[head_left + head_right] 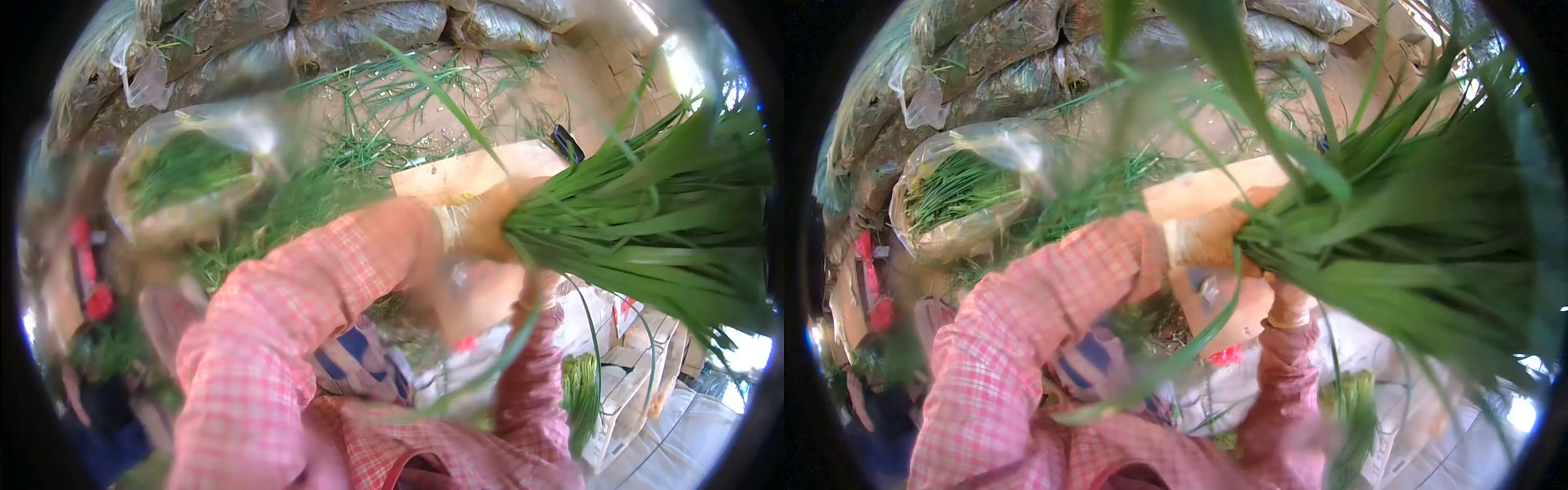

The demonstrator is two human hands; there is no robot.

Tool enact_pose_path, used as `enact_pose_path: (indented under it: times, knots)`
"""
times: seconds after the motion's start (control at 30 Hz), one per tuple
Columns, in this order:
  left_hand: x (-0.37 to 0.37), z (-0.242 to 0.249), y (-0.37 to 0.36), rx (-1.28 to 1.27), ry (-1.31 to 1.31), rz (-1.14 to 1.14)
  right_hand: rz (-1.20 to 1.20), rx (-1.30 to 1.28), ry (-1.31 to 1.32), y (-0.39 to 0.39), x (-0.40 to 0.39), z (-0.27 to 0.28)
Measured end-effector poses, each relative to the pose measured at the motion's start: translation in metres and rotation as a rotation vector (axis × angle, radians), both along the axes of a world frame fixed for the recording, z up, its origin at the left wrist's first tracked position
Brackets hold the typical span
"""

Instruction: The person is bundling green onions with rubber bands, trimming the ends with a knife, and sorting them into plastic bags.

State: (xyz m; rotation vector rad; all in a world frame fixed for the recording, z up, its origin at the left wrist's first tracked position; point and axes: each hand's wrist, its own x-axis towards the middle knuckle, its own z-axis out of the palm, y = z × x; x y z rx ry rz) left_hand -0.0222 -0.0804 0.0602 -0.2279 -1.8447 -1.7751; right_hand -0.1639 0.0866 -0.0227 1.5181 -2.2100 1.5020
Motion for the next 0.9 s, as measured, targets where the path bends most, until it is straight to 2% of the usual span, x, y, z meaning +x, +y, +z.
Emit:
enact_pose_path:
  times: [0.1, 0.17, 0.2, 0.27, 0.33, 0.37, 0.4, 0.5, 0.53, 0.57, 0.63, 0.73, 0.77, 0.83, 0.87, 0.9]
  knots:
    - [-0.003, -0.003, 0.010, 0.261, 0.026, -0.114, -0.002, -0.015, -0.002, -0.004, 0.001, -0.005]
    - [-0.003, 0.012, 0.011, 0.349, 0.128, -0.133, 0.016, -0.041, -0.032, -0.018, 0.000, 0.001]
    - [-0.013, 0.006, 0.012, 0.307, 0.078, -0.112, 0.018, -0.034, -0.074, -0.017, 0.009, 0.007]
    - [-0.010, 0.023, -0.013, -0.172, -0.039, 0.022, 0.013, -0.031, -0.155, -0.021, 0.026, 0.022]
    - [-0.020, 0.049, -0.026, -0.489, -0.182, 0.037, 0.151, -0.426, -0.566, -0.030, 0.051, 0.048]
    - [-0.028, 0.064, -0.027, -0.573, -0.272, -0.001, 0.225, -0.635, -0.760, -0.037, 0.059, 0.058]
    - [-0.036, 0.078, -0.029, -0.658, -0.362, -0.038, 0.155, -0.703, -0.696, -0.043, 0.061, 0.063]
    - [-0.057, 0.102, -0.024, -0.842, -0.750, -0.210, 0.121, -0.915, -1.250, -0.047, 0.086, 0.060]
    - [-0.079, 0.065, -0.028, -0.825, -0.131, -0.187, 0.136, -0.826, -1.377, -0.041, 0.097, 0.073]
    - [-0.088, 0.036, -0.032, -0.918, -0.266, -0.198, 0.151, -0.734, -1.502, -0.034, 0.107, 0.085]
    - [-0.081, 0.015, -0.023, -1.241, -0.522, -0.219, 0.062, -0.552, -1.682, -0.016, 0.109, 0.072]
    - [-0.069, -0.063, -0.039, -0.676, -0.816, -0.356, -0.089, -0.255, -1.941, 0.013, 0.109, 0.047]
    - [-0.067, -0.078, -0.036, -0.649, -0.821, -0.370, -0.047, -0.141, -1.848, 0.029, 0.111, 0.045]
    - [-0.061, -0.075, -0.037, -0.673, -0.829, -0.297, 0.090, 0.081, -1.617, 0.044, 0.097, 0.050]
    - [-0.055, -0.074, -0.036, -0.711, -0.842, -0.232, 0.008, 0.077, -1.343, 0.047, 0.094, 0.058]
    - [-0.050, -0.072, -0.036, -0.746, -0.856, -0.168, -0.050, 0.126, -1.190, 0.046, 0.088, 0.068]
